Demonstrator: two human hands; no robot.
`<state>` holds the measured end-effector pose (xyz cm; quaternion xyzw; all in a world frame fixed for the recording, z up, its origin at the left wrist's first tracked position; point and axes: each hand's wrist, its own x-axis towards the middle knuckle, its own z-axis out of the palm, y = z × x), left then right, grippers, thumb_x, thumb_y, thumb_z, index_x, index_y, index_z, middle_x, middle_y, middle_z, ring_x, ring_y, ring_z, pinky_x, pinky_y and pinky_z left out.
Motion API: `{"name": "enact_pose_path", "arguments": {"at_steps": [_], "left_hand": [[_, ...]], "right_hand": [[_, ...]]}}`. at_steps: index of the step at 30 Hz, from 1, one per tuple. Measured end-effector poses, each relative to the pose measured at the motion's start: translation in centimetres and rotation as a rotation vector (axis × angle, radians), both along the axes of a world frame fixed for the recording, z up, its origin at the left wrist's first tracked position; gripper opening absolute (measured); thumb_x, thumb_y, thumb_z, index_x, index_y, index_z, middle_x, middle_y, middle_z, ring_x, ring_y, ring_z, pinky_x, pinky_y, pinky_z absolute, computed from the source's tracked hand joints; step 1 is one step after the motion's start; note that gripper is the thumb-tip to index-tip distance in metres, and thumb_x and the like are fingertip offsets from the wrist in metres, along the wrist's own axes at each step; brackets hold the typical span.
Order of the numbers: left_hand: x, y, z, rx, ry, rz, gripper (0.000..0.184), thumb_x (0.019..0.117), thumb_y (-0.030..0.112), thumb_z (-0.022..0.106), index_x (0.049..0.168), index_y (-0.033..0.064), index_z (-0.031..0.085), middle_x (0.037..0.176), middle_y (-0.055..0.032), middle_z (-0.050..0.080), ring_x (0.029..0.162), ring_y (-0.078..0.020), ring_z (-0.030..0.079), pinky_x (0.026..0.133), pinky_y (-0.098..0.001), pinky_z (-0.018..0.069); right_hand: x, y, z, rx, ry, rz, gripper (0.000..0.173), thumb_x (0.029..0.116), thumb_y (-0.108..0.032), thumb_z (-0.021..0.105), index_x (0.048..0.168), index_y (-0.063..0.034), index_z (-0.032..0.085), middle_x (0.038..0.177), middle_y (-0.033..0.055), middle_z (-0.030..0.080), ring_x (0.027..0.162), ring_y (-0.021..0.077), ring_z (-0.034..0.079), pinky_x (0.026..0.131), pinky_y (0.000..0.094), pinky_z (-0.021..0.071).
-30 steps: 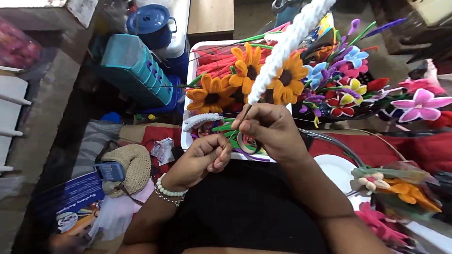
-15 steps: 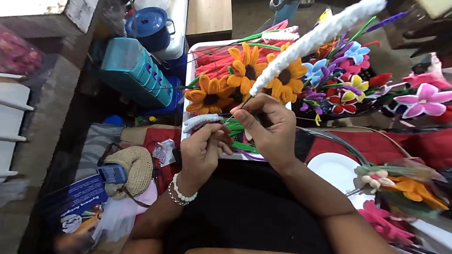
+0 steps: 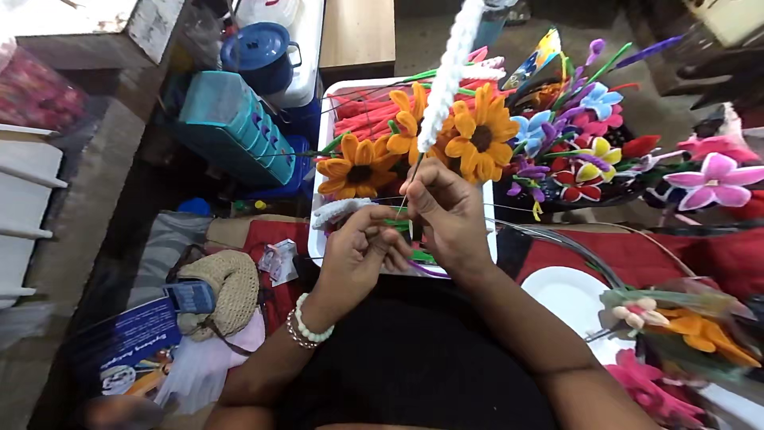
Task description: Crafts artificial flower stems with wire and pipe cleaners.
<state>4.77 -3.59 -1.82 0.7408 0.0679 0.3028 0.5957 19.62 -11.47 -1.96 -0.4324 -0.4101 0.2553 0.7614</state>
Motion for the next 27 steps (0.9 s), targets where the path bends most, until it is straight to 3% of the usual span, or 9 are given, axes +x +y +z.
{"name": "enact_pose_path", "arguments": {"at_steps": [3,6,15,23,25,27], "left_hand": [[0.4,-0.1,-0.9,0.347,-0.080,0.286,0.032,0.0968,0.018,0.072,0.117,-0.0039,0.062,0.098,-0.0074,0.072,0.085,-0.0087,0.072,0.077,-0.0258,0.0633],[0.5,-0.1,-0.8,0.508,-0.091,0.433,0.022,0.0940,0.015,0.076,0.102,-0.0045,0.070,0.089,-0.0080,0.075,0.078,-0.0071,0.072,0.073,-0.0233,0.0627],[0.9,-0.4,0.2,0.456,-0.093,0.357,0.013,0.1014,0.005,0.061,0.102,-0.0069,0.067,0.084,-0.0085,0.073,0.072,-0.0080,0.072,0.067,-0.0234,0.0629],[2.1,0.0,2.0,0.685,0.011,0.413,0.019,0.1069,0.008,0.051,0.109,-0.0062,0.063,0.081,-0.0073,0.070,0.070,-0.0079,0.068,0.066,-0.0224,0.0597],[2.3,-0.3,2.3,0.610,-0.013,0.384,0.022,0.1090,0.010,0.047,0.108,-0.0059,0.061,0.077,-0.0053,0.069,0.064,-0.0058,0.066,0.060,-0.0205,0.0585],[2.3,-0.5,2.7,0.408,-0.036,0.281,0.023,0.1107,0.013,0.043,0.108,-0.0042,0.059,0.074,-0.0012,0.066,0.058,-0.0012,0.062,0.053,-0.0158,0.0542]], "right_hand": [[-0.5,0.0,0.0,-0.043,-0.066,-0.128,0.004,0.0997,-0.012,0.065,0.097,-0.0110,0.068,0.099,-0.0031,0.061,0.074,0.0012,0.058,0.063,0.0153,0.0527],[-0.8,0.0,0.1,-0.067,-0.111,-0.196,0.004,0.0991,-0.013,0.066,0.097,-0.0096,0.068,0.100,-0.0021,0.060,0.075,0.0017,0.058,0.062,0.0149,0.0523],[-0.8,-0.1,0.8,-0.052,-0.174,-0.242,0.006,0.0993,-0.014,0.066,0.099,-0.0081,0.069,0.101,-0.0015,0.059,0.078,0.0019,0.058,0.064,0.0147,0.0523],[-0.2,0.0,2.5,-0.016,-0.253,-0.360,0.007,0.0986,-0.014,0.067,0.097,-0.0068,0.068,0.105,0.0002,0.059,0.079,0.0004,0.058,0.064,0.0129,0.0519],[-0.1,0.0,2.9,0.015,-0.292,-0.371,0.008,0.0984,-0.013,0.068,0.097,-0.0056,0.068,0.106,0.0005,0.057,0.081,-0.0006,0.057,0.065,0.0117,0.0517],[0.1,0.0,3.1,0.049,-0.285,-0.323,0.007,0.0988,-0.013,0.068,0.098,-0.0063,0.066,0.103,-0.0013,0.057,0.079,-0.0014,0.057,0.065,0.0116,0.0516]]}}
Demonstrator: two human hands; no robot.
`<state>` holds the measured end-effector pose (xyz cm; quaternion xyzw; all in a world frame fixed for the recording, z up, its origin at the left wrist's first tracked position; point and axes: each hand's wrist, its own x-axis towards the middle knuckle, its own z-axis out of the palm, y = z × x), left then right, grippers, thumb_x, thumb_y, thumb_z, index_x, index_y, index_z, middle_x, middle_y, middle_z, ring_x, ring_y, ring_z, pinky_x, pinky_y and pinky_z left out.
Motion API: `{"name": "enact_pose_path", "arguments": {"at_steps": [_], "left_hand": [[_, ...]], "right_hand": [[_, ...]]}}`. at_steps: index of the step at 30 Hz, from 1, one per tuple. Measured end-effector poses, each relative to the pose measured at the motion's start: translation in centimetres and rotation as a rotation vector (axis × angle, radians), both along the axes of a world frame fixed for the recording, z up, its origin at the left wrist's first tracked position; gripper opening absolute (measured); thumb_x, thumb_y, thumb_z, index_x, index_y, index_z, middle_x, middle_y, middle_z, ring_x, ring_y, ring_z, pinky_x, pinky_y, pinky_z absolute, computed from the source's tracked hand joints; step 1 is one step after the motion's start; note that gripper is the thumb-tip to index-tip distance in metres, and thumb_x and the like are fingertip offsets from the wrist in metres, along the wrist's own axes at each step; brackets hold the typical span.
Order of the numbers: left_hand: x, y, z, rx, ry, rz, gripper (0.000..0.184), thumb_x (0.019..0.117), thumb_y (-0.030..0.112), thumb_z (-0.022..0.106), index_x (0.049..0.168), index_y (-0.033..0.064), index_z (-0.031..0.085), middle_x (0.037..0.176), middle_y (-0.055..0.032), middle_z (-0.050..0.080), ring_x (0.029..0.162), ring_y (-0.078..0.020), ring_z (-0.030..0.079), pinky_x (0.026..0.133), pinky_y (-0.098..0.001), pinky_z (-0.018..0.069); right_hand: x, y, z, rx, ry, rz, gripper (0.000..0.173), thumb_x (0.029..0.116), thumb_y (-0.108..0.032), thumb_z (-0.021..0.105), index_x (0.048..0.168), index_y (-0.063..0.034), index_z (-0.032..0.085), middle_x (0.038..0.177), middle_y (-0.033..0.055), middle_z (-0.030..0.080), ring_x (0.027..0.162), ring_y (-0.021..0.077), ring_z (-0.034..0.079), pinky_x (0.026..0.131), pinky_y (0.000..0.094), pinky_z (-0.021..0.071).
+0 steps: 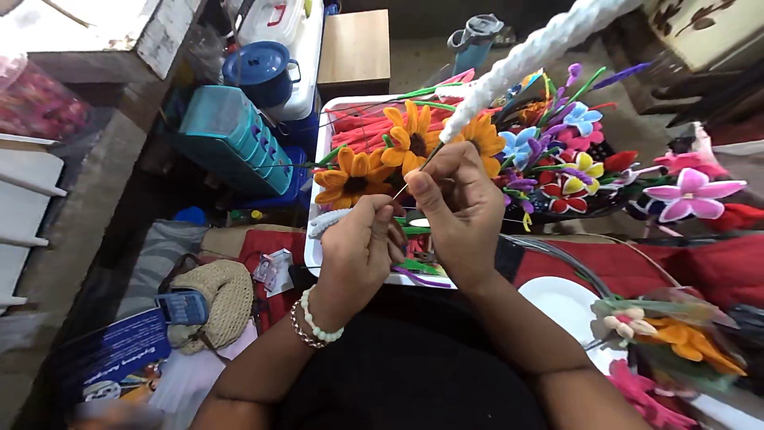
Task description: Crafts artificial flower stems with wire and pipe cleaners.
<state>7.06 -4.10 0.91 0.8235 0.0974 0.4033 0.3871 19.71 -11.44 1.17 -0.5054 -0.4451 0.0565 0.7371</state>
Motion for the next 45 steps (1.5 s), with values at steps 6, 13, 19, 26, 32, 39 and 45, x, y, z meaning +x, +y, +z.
{"name": "enact_pose_path", "arguments": {"at_steps": [6,13,19,26,32,39,45], "left_hand": [[-0.9,1.4,1.0,-0.867,-0.029,-0.614,0.019,0.1097,0.017,0.046,0.100,0.0108,0.061,0.063,0.0094,0.056,0.051,0.0051,0.048,0.048,-0.0102,0.0397],[-1.0,1.7,0.4,-1.019,0.079,-0.736,0.024,0.1098,0.018,0.045,0.099,0.0104,0.066,0.066,0.0101,0.061,0.053,0.0054,0.054,0.049,-0.0100,0.0440],[-0.9,0.4,-0.5,0.047,0.026,0.009,0.021,0.0999,0.011,0.066,0.112,-0.0071,0.065,0.087,-0.0063,0.073,0.074,-0.0064,0.071,0.068,-0.0217,0.0623],[-0.8,1.1,1.1,-0.038,-0.059,-0.086,0.013,0.1031,0.006,0.059,0.104,-0.0055,0.065,0.081,-0.0037,0.072,0.063,-0.0025,0.067,0.056,-0.0167,0.0575],[-0.6,2.8,1.5,-0.598,-0.025,-0.516,0.010,0.1039,0.006,0.055,0.100,0.0065,0.063,0.077,0.0052,0.065,0.060,0.0032,0.058,0.054,-0.0113,0.0495],[-0.7,2.8,0.6,-0.467,0.066,-0.462,0.015,0.1081,0.010,0.048,0.101,0.0060,0.061,0.077,0.0064,0.064,0.066,0.0012,0.063,0.062,-0.0149,0.0555],[-0.8,1.9,-0.5,0.270,-0.025,0.099,0.014,0.0985,0.010,0.067,0.104,-0.0028,0.070,0.092,-0.0083,0.074,0.085,-0.0090,0.071,0.079,-0.0224,0.0591]], "right_hand": [[1.5,0.1,-1.1,0.025,0.440,0.613,0.008,0.0974,-0.027,0.070,0.100,-0.0188,0.071,0.097,-0.0065,0.065,0.070,-0.0011,0.059,0.062,0.0151,0.0543],[1.4,0.5,-2.1,0.102,0.327,0.521,0.008,0.0974,-0.024,0.071,0.095,-0.0163,0.071,0.098,-0.0065,0.064,0.071,-0.0023,0.057,0.060,0.0137,0.0508],[0.3,0.2,-1.6,0.000,0.185,0.050,0.002,0.0964,-0.012,0.069,0.096,-0.0119,0.071,0.097,-0.0041,0.062,0.072,0.0013,0.058,0.060,0.0156,0.0520],[0.6,0.5,-0.4,0.006,0.219,0.182,0.006,0.0980,-0.019,0.070,0.094,-0.0154,0.069,0.092,-0.0065,0.064,0.065,-0.0007,0.056,0.056,0.0150,0.0502],[1.9,0.4,-0.3,0.049,0.377,0.601,0.007,0.0948,-0.027,0.073,0.094,-0.0195,0.075,0.098,-0.0073,0.069,0.083,0.0011,0.064,0.072,0.0184,0.0559],[0.6,0.3,-0.2,0.072,0.181,0.253,0.001,0.0948,-0.016,0.073,0.094,-0.0155,0.074,0.096,-0.0075,0.065,0.083,0.0000,0.062,0.072,0.0158,0.0554],[-0.2,0.6,-0.1,0.051,0.064,-0.009,0.002,0.0952,-0.013,0.073,0.094,-0.0126,0.072,0.095,-0.0054,0.062,0.076,0.0008,0.060,0.064,0.0155,0.0538]]}}
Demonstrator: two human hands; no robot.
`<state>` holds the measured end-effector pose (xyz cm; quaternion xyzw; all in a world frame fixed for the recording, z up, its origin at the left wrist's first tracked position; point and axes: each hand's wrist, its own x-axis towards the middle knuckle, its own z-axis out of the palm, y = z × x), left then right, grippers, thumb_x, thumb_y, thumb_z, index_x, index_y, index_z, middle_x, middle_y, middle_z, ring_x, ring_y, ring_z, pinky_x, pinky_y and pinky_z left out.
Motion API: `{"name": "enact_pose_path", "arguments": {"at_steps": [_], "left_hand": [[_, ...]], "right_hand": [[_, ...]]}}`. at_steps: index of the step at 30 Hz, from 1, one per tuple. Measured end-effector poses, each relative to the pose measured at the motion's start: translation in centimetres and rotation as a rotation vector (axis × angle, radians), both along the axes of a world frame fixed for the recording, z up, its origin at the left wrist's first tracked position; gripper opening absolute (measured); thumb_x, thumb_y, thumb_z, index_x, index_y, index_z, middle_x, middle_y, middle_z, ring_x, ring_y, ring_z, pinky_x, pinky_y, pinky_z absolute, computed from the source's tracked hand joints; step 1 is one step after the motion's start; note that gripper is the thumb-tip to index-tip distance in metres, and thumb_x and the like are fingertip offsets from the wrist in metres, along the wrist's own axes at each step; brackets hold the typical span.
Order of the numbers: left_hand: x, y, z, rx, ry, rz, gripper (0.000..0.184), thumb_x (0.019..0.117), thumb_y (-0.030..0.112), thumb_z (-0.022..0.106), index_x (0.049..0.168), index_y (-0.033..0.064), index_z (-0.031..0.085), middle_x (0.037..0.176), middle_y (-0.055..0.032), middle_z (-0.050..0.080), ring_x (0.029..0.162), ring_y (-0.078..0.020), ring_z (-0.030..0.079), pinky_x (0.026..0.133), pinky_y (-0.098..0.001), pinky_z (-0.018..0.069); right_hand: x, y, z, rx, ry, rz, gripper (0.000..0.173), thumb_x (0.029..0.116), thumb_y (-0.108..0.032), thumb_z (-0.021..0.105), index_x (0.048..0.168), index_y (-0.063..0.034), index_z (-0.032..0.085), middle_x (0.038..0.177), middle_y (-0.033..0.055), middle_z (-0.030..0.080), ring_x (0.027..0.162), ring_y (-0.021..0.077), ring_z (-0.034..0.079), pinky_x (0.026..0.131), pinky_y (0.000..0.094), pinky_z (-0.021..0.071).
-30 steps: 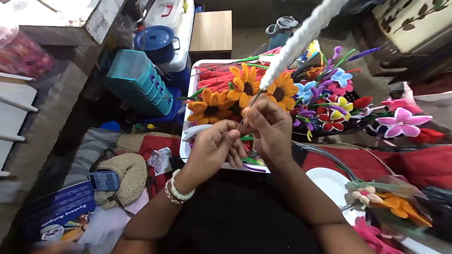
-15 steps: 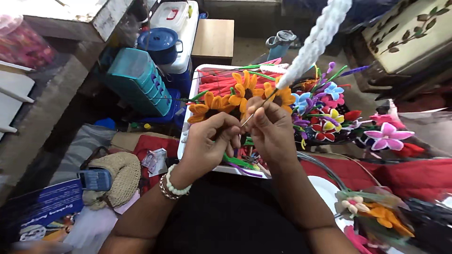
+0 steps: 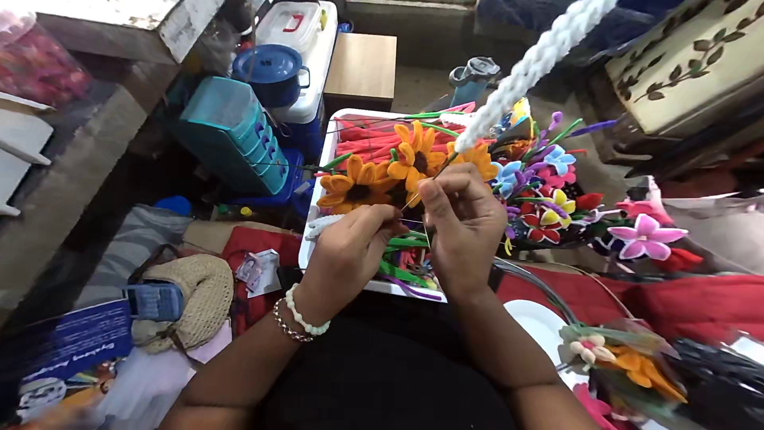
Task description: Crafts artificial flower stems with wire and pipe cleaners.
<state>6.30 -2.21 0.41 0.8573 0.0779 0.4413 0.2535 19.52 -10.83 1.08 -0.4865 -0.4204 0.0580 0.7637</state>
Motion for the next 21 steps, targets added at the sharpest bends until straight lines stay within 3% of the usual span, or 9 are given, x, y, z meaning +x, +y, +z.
{"name": "enact_pose_path", "arguments": {"at_steps": [2,5,9,15,17,19,21], "left_hand": [[-0.1,0.0,-0.1,-0.042,-0.057,-0.001,0.011,0.0976,0.004,0.066,0.101,-0.0044,0.071,0.090,-0.0087,0.075,0.083,-0.0083,0.072,0.078,-0.0222,0.0603],[-0.2,0.1,0.1,-0.272,-0.077,-0.113,0.009,0.0975,-0.002,0.061,0.101,-0.0047,0.069,0.087,-0.0050,0.074,0.076,-0.0060,0.071,0.069,-0.0221,0.0618],[-0.6,0.1,0.7,-0.645,-0.045,-0.337,0.013,0.1021,-0.001,0.054,0.102,-0.0001,0.067,0.082,0.0020,0.071,0.065,-0.0002,0.064,0.059,-0.0156,0.0549],[-0.6,1.1,0.6,-1.340,0.131,-1.018,0.018,0.1054,0.016,0.054,0.094,0.0149,0.069,0.072,0.0125,0.058,0.059,0.0061,0.050,0.054,-0.0110,0.0404],[-0.6,1.3,0.6,-1.244,0.147,-0.961,0.021,0.1077,0.017,0.050,0.097,0.0129,0.067,0.074,0.0105,0.061,0.062,0.0044,0.053,0.056,-0.0118,0.0440],[-0.7,0.9,0.9,-0.860,0.112,-0.631,0.019,0.1087,0.010,0.046,0.103,0.0054,0.064,0.081,0.0051,0.068,0.070,-0.0003,0.065,0.065,-0.0161,0.0559],[-0.5,0.3,0.6,-0.489,0.036,-0.312,0.014,0.1035,0.008,0.058,0.112,-0.0019,0.064,0.093,-0.0031,0.072,0.081,-0.0073,0.071,0.074,-0.0246,0.0626]], "right_hand": [[-0.1,0.0,0.0,-0.021,-0.006,0.016,0.003,0.0950,-0.014,0.073,0.094,-0.0131,0.071,0.096,-0.0054,0.062,0.073,-0.0002,0.059,0.061,0.0141,0.0532],[0.4,-0.2,0.1,-0.057,-0.003,0.116,0.003,0.0956,-0.015,0.073,0.095,-0.0128,0.070,0.098,-0.0062,0.063,0.068,-0.0027,0.056,0.057,0.0122,0.0509],[1.3,-0.1,0.1,-0.009,0.110,0.338,0.003,0.0949,-0.017,0.074,0.094,-0.0139,0.073,0.098,-0.0056,0.068,0.068,-0.0027,0.059,0.057,0.0127,0.0521],[2.0,0.3,0.2,0.028,0.177,0.627,0.010,0.0945,-0.025,0.074,0.093,-0.0156,0.074,0.092,-0.0068,0.066,0.069,-0.0022,0.057,0.061,0.0135,0.0499],[1.7,0.2,0.2,0.033,0.140,0.536,0.008,0.0953,-0.022,0.074,0.094,-0.0143,0.074,0.094,-0.0060,0.066,0.075,-0.0007,0.060,0.065,0.0150,0.0525],[1.3,0.1,0.2,0.004,0.103,0.344,0.004,0.0955,-0.017,0.073,0.094,-0.0131,0.073,0.095,-0.0055,0.065,0.074,-0.0007,0.060,0.062,0.0143,0.0534],[0.9,0.0,0.4,-0.032,0.076,0.168,0.003,0.0958,-0.014,0.072,0.093,-0.0121,0.072,0.096,-0.0055,0.064,0.071,-0.0012,0.058,0.060,0.0135,0.0525]]}}
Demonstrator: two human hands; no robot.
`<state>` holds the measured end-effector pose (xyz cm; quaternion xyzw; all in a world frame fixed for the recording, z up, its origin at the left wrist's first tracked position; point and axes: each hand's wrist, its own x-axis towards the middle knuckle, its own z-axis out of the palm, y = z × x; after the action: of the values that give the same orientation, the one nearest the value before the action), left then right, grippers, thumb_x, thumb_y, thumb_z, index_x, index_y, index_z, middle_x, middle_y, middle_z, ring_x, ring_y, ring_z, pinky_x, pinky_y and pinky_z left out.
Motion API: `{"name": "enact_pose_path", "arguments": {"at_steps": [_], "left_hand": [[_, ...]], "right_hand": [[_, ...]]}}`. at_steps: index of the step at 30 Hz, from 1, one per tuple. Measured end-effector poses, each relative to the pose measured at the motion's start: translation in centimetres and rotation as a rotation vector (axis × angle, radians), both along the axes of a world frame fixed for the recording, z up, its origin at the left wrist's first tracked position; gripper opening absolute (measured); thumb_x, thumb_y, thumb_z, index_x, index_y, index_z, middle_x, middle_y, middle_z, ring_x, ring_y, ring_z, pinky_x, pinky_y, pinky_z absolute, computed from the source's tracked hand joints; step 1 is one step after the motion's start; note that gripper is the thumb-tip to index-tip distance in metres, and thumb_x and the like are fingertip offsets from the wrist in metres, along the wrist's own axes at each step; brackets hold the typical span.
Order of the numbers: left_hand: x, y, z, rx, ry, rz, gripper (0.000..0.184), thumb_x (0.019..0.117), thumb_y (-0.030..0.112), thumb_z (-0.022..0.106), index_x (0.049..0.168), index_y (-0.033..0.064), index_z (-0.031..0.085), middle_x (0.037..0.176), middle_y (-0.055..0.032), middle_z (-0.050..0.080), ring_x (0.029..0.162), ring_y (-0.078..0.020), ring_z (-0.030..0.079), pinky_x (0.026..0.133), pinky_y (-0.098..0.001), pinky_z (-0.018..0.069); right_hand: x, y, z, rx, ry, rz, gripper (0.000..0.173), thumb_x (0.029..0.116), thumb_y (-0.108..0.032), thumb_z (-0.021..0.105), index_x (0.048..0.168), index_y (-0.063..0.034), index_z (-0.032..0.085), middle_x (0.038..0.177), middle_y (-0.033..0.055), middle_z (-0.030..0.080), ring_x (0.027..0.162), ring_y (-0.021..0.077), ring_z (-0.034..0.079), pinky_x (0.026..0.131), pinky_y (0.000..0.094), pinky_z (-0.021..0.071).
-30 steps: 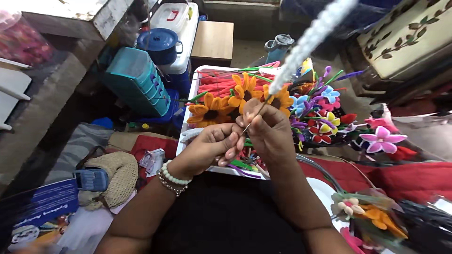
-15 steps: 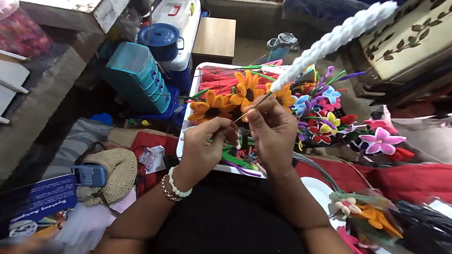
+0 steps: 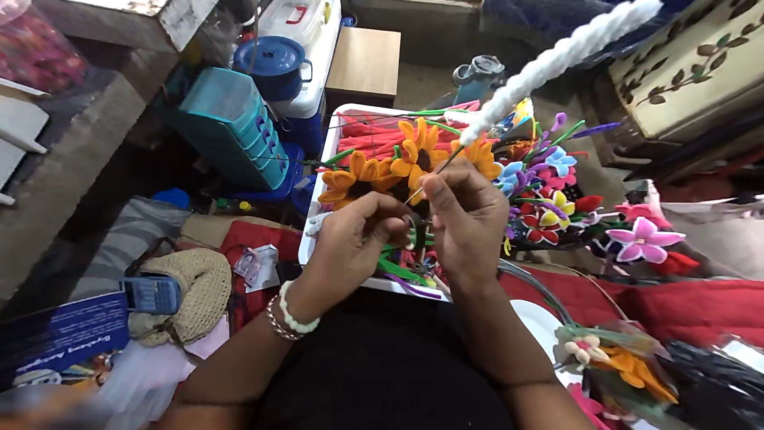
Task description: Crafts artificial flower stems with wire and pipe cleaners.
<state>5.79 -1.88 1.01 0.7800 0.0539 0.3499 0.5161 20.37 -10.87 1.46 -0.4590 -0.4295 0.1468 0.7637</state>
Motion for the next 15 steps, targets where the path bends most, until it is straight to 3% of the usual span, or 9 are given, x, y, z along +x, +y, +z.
{"name": "enact_pose_path", "arguments": {"at_steps": [3,6,11,15], "left_hand": [[0.4,-0.4,-0.6,0.343,-0.101,0.304,0.024,0.0966,0.011,0.071,0.112,-0.0066,0.067,0.096,-0.0097,0.073,0.083,-0.0088,0.071,0.075,-0.0241,0.0616],[0.7,-0.5,-0.8,0.472,-0.140,0.406,0.013,0.0960,0.005,0.069,0.103,-0.0049,0.072,0.093,-0.0099,0.073,0.084,-0.0084,0.070,0.077,-0.0215,0.0597],[0.5,-0.7,-0.4,0.387,-0.096,0.369,0.011,0.0977,0.000,0.061,0.102,-0.0059,0.069,0.086,-0.0073,0.071,0.077,-0.0064,0.069,0.071,-0.0209,0.0600],[-0.1,-0.5,0.5,0.125,-0.030,0.174,0.009,0.0999,0.002,0.060,0.102,-0.0034,0.067,0.083,-0.0023,0.070,0.068,-0.0033,0.067,0.062,-0.0187,0.0595]], "right_hand": [[-0.6,0.3,-0.1,-0.007,-0.044,-0.126,0.004,0.0964,-0.014,0.071,0.093,-0.0123,0.072,0.096,-0.0056,0.064,0.072,-0.0007,0.059,0.061,0.0139,0.0527],[-1.0,0.3,-0.2,-0.007,-0.105,-0.181,0.004,0.0956,-0.014,0.072,0.093,-0.0117,0.070,0.094,-0.0049,0.062,0.071,0.0003,0.059,0.060,0.0151,0.0534],[-0.7,0.1,-0.3,-0.010,-0.192,-0.171,0.005,0.0947,-0.015,0.074,0.096,-0.0112,0.071,0.097,-0.0046,0.062,0.074,-0.0003,0.060,0.061,0.0141,0.0545],[-0.1,0.1,-0.7,0.023,-0.043,0.059,0.005,0.0947,-0.020,0.075,0.097,-0.0157,0.073,0.096,-0.0071,0.067,0.072,-0.0018,0.061,0.060,0.0134,0.0538]]}}
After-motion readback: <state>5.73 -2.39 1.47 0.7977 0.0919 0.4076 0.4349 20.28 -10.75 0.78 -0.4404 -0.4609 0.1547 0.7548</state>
